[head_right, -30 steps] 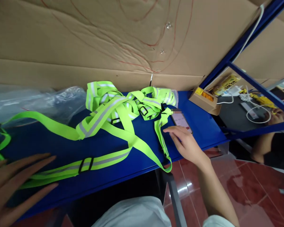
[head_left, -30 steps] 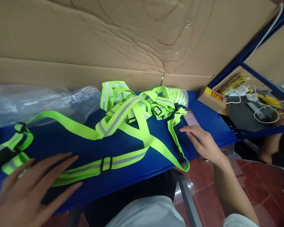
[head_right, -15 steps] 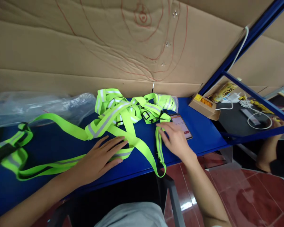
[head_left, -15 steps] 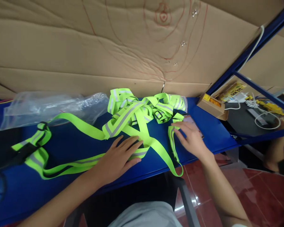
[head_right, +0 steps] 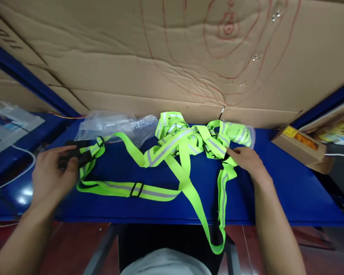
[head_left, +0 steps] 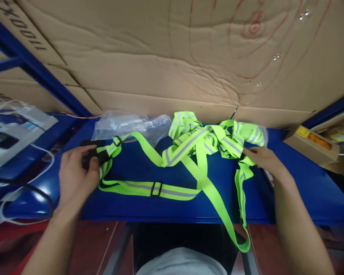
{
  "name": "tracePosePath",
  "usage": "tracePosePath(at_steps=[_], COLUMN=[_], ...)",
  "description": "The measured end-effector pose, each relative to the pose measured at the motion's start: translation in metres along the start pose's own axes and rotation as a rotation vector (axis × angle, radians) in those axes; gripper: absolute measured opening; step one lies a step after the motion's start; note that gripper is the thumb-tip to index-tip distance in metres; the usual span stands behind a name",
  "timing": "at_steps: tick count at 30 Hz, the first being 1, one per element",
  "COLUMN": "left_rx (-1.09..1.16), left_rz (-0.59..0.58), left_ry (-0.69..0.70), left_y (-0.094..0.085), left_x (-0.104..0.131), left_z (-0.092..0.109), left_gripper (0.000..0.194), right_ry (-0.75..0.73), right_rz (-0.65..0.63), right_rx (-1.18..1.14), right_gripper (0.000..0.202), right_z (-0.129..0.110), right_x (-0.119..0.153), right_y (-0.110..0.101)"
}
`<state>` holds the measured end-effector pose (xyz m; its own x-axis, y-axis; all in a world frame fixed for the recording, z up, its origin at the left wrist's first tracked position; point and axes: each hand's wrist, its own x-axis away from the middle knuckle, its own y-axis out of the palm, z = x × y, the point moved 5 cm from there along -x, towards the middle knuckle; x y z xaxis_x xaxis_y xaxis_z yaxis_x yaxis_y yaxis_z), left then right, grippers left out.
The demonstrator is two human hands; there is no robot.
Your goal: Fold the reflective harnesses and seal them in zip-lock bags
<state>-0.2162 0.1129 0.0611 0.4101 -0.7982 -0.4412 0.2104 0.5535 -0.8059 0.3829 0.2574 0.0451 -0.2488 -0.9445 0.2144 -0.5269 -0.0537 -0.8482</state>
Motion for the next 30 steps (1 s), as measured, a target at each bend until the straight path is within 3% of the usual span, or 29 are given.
tracePosePath(at_steps=[3,5,10,13,16,21,23,27,30], left_rx=[-0.012,0.009,-0.15,-0.229,-0.261,-0.273,-0.275,-0.155,-0.099], left_rz=[-0.111,-0.178,-0.255,-0.355,-0.371,-0.19,-0.203,-0.296,-0.214], left_ry=[-0.087,-0.082,0.135,0.156,0.192,0.115,0.132,0.297,0.244], left_y=[0.003,0.005,-0.001,0.0,0.0,-0.008,-0.006,0.005,0.001], left_x=[0.0,0.001,0.002,0.006,0.011,0.01,0.01,0.014,0.012], left_z=[-0.024,-0.028,-0.006,0.0,0.0,-0.011,-0.015,-0.016,-0.014], left_gripper=[0.047,0.046,0.041,0.04,0.039,0.04,0.043,0.044,0.043], right_ry=[-0.073,-0.116,-0.103,-0.073,-0.027,-0.072,-0.161,-0.284,-0.33], right_rz=[0.017,0.091,0.394,0.387,0.274,0.187,0.229,0.461,0.536], right_rx=[-0.257,-0.472,-0.898,-1.076,-1.144,-1.152,-1.144,-1.086,-1.111], right_gripper=[0.051,0.053,0.053,0.04,0.03,0.035,0.033,0.028,0.032], right_z=[0.004,0.006,0.017,0.022,0.023,0.013,0.007,0.005,0.008], right_x=[0.005,0.01,0.017,0.018,0.024,0.04,0.044,0.05,0.051], right_y=[0.003,-0.005,-0.035,-0.04,-0.039,-0.045,-0.051,-0.066,-0.073])
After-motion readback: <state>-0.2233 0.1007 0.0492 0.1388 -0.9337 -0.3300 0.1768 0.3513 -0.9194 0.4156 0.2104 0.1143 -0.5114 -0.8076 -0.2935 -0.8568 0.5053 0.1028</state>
